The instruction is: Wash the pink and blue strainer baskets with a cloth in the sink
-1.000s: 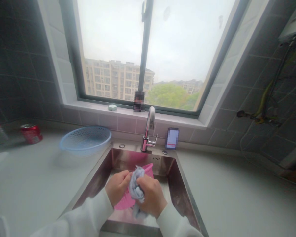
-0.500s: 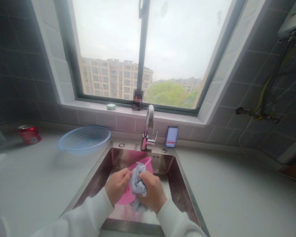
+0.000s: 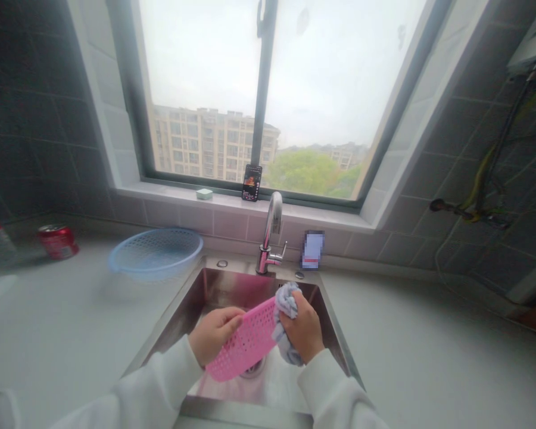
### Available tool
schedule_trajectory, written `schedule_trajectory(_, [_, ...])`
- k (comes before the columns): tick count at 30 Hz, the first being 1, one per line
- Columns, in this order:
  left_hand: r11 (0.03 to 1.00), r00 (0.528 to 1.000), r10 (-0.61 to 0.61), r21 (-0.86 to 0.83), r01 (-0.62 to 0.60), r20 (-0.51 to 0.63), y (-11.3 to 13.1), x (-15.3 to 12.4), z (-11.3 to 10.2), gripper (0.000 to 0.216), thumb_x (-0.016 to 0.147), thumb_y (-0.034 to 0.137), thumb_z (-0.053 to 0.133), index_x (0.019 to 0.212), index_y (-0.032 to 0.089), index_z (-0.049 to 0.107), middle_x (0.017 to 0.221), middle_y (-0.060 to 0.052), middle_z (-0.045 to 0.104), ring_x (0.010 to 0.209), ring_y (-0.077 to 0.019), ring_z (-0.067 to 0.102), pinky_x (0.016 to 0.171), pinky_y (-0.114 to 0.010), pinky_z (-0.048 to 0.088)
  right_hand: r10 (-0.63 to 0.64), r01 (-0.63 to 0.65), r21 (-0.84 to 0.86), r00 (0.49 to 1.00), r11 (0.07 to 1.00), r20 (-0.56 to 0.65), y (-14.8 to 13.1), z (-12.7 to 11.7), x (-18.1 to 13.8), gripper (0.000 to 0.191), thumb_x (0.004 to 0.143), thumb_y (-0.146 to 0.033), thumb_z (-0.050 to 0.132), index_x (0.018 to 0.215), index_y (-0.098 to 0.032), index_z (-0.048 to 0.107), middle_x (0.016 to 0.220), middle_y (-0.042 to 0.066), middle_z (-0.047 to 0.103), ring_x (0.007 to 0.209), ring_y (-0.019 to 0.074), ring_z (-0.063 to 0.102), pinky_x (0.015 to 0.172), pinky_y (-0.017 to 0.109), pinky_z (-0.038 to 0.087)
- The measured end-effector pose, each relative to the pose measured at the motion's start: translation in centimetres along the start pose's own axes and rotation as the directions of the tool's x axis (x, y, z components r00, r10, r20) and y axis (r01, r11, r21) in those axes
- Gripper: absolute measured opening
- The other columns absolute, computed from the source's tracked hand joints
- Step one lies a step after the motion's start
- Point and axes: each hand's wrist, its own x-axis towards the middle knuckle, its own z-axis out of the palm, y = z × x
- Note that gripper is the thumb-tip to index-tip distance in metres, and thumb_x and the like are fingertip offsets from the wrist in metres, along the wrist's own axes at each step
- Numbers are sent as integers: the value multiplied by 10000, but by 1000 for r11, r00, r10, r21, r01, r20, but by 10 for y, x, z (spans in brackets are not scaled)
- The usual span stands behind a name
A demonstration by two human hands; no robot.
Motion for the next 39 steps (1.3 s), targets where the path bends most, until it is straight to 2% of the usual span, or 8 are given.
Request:
schedule_trajectory(6, [988, 997, -81, 131, 81, -2, 4, -2, 3, 165, 905, 250, 450, 834, 187, 585, 765, -5, 635, 746, -178, 577, 665, -261, 367, -44, 47, 130, 999, 990, -27, -10, 3, -6, 132, 730, -256, 613, 855, -255, 570, 741, 29, 678, 668, 245, 648, 640, 346, 476])
schedule_trajectory(12, [944, 987, -86, 307, 123, -132, 5, -4, 7, 304, 982, 321, 378, 722, 219, 499, 639, 4, 588, 662, -179, 561, 618, -287, 283, -264, 221, 238, 950, 946, 168, -27, 15, -25, 183, 667, -222, 683, 829, -238, 601, 751, 12, 672, 646, 208, 617, 602, 305, 455])
schedule_trajectory(18, [971, 989, -61, 223, 90, -133, 10, -8, 8, 362, 986, 474, 378, 744, 232, 495, 614, 9, 611, 633, -183, 593, 601, -280, 305, -59, 62, 161, 998, 985, -22, -20, -1, -7, 196, 736, -230, 587, 931, -225, 602, 784, 30, 698, 691, 227, 662, 666, 326, 500])
schedule_trajectory(24, [966, 988, -19, 251, 57, -153, 9, -10, 9, 435, 989, 532, 309, 700, 233, 439, 645, -7, 587, 650, -185, 563, 609, -288, 296, -419, 402, 132, 895, 906, 152, -53, 7, -34, 105, 710, -235, 649, 766, -242, 560, 713, -2, 637, 616, 182, 586, 582, 277, 431])
schedule_trajectory(31, [990, 990, -19, 136, 39, -140, 5, -11, 9, 460, 964, 601, 337, 702, 238, 443, 580, 10, 575, 589, -181, 575, 581, -285, 297, -75, 78, 60, 995, 995, -60, -15, -2, -8, 261, 738, -281, 615, 993, -229, 621, 849, 74, 722, 758, 283, 688, 676, 359, 511])
schedule_trajectory(34, [984, 986, -9, 177, 39, -164, 5, -11, 9, 451, 968, 569, 333, 684, 236, 440, 583, 7, 565, 593, -179, 564, 584, -291, 282, -225, 226, 85, 974, 970, -13, -27, 0, -18, 159, 737, -277, 631, 888, -234, 602, 767, 42, 669, 683, 244, 640, 625, 323, 470])
schedule_trajectory(37, [970, 984, -10, 236, 52, -177, 5, -11, 8, 436, 966, 539, 341, 675, 232, 444, 595, 1, 566, 608, -181, 557, 594, -299, 270, -428, 412, 135, 896, 901, 121, -44, 5, -31, 85, 729, -255, 637, 765, -242, 561, 712, 4, 615, 630, 190, 580, 591, 286, 428])
schedule_trajectory(39, [972, 986, -18, 230, 57, -168, 5, -10, 8, 428, 965, 541, 351, 693, 230, 462, 602, 0, 582, 619, -185, 569, 594, -296, 280, -384, 367, 147, 917, 918, 109, -43, 7, -30, 105, 715, -250, 633, 806, -240, 583, 735, 13, 643, 643, 196, 601, 599, 291, 453])
